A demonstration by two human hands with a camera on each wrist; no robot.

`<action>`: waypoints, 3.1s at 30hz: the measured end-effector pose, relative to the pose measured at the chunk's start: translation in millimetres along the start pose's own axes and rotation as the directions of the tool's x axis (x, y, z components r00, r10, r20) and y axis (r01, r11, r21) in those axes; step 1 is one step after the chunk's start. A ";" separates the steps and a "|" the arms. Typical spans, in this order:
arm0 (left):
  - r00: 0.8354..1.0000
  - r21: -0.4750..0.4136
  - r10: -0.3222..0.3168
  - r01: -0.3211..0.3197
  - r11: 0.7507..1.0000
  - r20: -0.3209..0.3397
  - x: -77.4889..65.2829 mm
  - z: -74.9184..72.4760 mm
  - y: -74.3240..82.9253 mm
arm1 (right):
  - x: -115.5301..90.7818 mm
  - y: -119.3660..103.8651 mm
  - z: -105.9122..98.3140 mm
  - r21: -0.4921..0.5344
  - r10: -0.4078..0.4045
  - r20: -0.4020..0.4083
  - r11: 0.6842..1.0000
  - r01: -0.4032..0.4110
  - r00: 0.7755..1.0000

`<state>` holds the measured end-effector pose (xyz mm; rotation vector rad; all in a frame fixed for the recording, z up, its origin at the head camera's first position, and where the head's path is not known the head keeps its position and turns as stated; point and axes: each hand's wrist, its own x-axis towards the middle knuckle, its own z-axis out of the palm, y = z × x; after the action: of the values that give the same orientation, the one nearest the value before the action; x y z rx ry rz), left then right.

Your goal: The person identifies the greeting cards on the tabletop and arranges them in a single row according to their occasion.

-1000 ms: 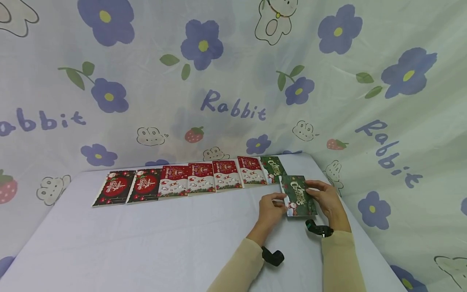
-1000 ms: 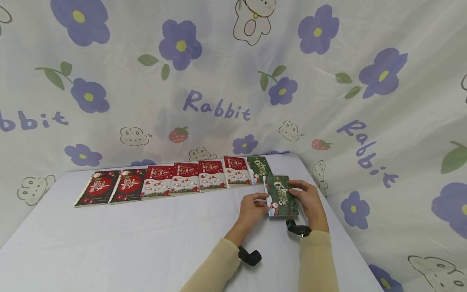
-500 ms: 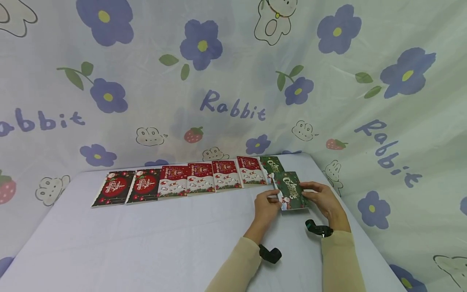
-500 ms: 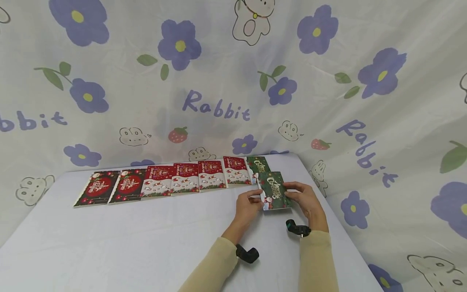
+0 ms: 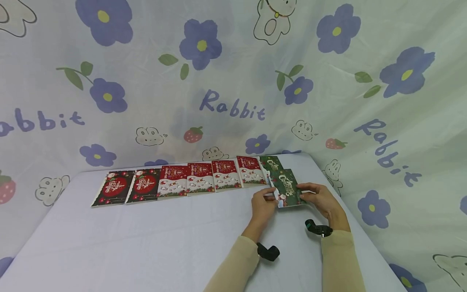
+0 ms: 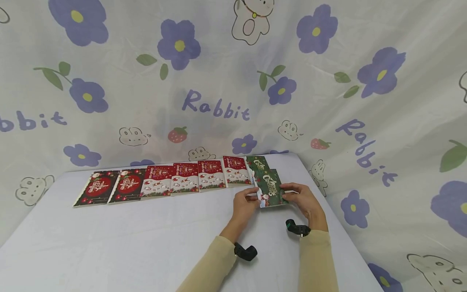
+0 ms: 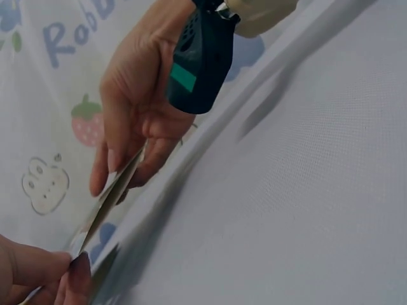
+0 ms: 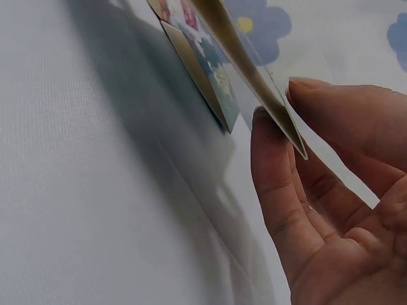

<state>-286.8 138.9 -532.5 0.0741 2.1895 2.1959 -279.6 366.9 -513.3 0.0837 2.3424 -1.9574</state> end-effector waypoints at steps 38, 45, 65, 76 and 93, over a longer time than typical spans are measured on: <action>0.988 0.018 0.073 -0.071 0.997 -0.136 0.1 6.5 -9.0 | 6.4 -6.7 13.2 0.003 0.021 -0.094 1.000 -0.021 0.995; 0.984 0.042 0.079 -0.073 0.996 -0.162 3.3 17.0 -8.3 | 10.9 -11.8 11.2 -0.015 0.033 -0.171 0.999 -0.036 0.985; 0.990 -0.031 0.048 -0.045 0.999 0.130 31.2 35.5 19.1 | 51.0 -24.4 -4.7 0.008 0.047 -0.431 0.999 -0.049 0.901; 0.963 0.012 -0.032 0.030 0.999 0.266 46.0 43.6 21.9 | 63.7 -17.5 -8.5 0.059 0.089 -0.498 0.996 -0.069 0.863; 0.961 0.100 -0.126 0.105 0.990 0.246 60.7 60.2 19.6 | 85.2 -10.4 -12.7 0.033 0.146 -0.580 0.987 -0.156 0.801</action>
<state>-343.5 202.7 -512.4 0.2102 2.0901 1.9132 -365.7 376.3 -509.6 0.9754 2.5724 -2.0391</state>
